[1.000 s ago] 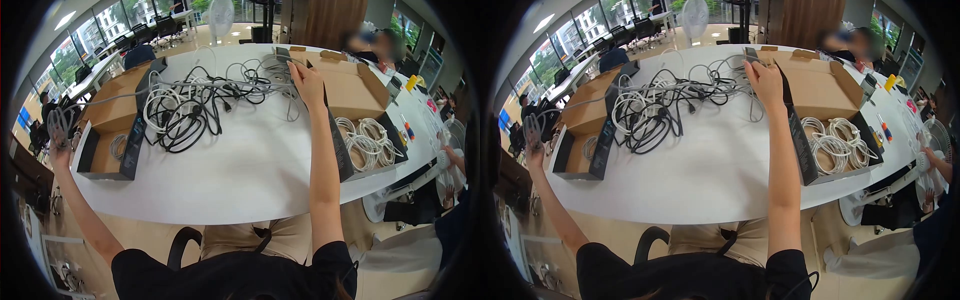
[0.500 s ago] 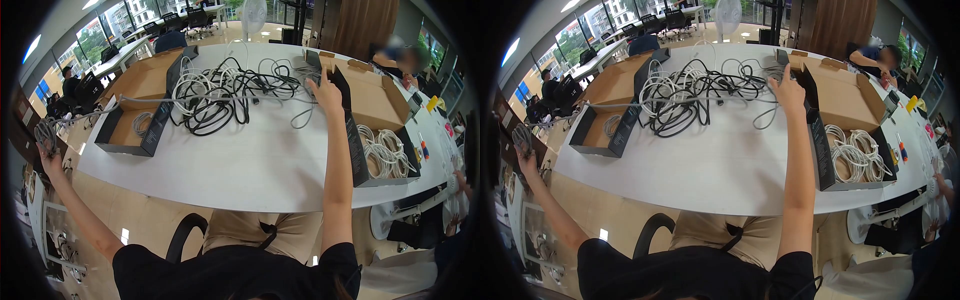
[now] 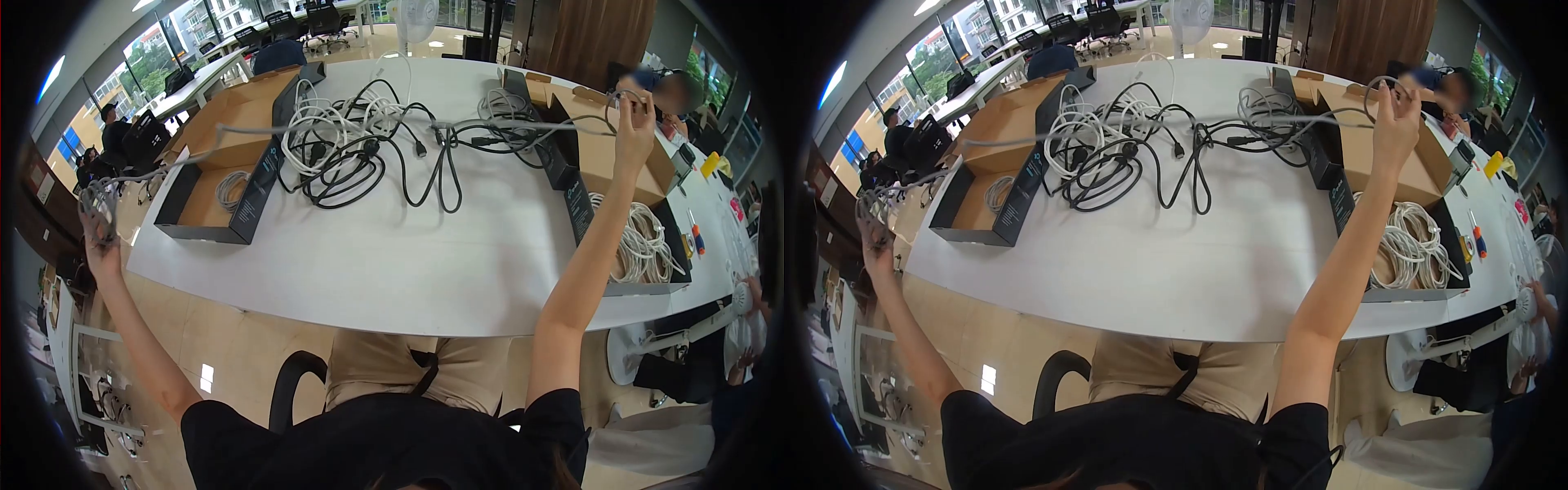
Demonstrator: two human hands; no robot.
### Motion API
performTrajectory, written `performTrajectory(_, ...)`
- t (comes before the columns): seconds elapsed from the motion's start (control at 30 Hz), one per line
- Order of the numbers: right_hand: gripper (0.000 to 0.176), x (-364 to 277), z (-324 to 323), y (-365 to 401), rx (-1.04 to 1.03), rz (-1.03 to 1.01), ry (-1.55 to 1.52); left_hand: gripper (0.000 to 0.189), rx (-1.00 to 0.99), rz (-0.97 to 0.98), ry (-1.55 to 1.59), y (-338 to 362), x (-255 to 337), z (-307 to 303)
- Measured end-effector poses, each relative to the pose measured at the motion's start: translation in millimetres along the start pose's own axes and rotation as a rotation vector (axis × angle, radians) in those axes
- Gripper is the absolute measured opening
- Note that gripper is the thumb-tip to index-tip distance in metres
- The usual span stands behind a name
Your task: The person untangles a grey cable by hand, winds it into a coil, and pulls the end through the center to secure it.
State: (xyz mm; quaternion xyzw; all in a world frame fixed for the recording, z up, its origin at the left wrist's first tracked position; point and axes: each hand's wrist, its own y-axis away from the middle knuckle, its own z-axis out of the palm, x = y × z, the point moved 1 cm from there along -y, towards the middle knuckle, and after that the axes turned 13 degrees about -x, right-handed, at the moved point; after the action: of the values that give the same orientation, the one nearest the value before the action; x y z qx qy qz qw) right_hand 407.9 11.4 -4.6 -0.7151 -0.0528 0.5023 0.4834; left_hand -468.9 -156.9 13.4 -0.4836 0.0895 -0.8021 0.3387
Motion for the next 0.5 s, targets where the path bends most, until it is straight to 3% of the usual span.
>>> performTrajectory(0.03, 0.065, 3, 1, 0, -0.030, 0.048, -0.051, 0.026, -0.145, -0.052, -0.009, 3, -13, 2)
performTrajectory(0.1, 0.066, 11, 12, 7, -0.102, -0.058, 0.274, 0.024, -0.185, -0.066, -0.040, 35, -34, 76)
performTrajectory(0.13, 0.066, 13, 19, 9, -0.137, -0.115, 0.433, 0.023, -0.078, -0.026, -0.062, 66, -48, 149)
performTrajectory(0.2, 0.062, 6, 35, 16, -0.492, 0.004, 0.331, 0.024, -0.308, -0.132, -0.168, 80, -62, 184)
performTrajectory(0.27, 0.058, -7, 50, 31, -0.847, 0.122, 0.223, 0.025, -0.327, -0.179, -0.311, 92, -74, 230)
performTrajectory(0.37, 0.038, -54, 64, 46, -1.152, 0.186, 0.611, 0.028, -0.609, -0.234, -0.229, 97, -89, 267)
performTrajectory(0.47, 0.028, -108, 71, 58, -1.023, 0.378, 0.636, 0.029, -0.727, -0.211, -0.161, 105, -101, 310)
performTrajectory(0.5, 0.028, -123, 72, 65, -0.915, 0.228, 0.626, 0.030, -0.757, -0.190, -0.152, 107, -105, 322)
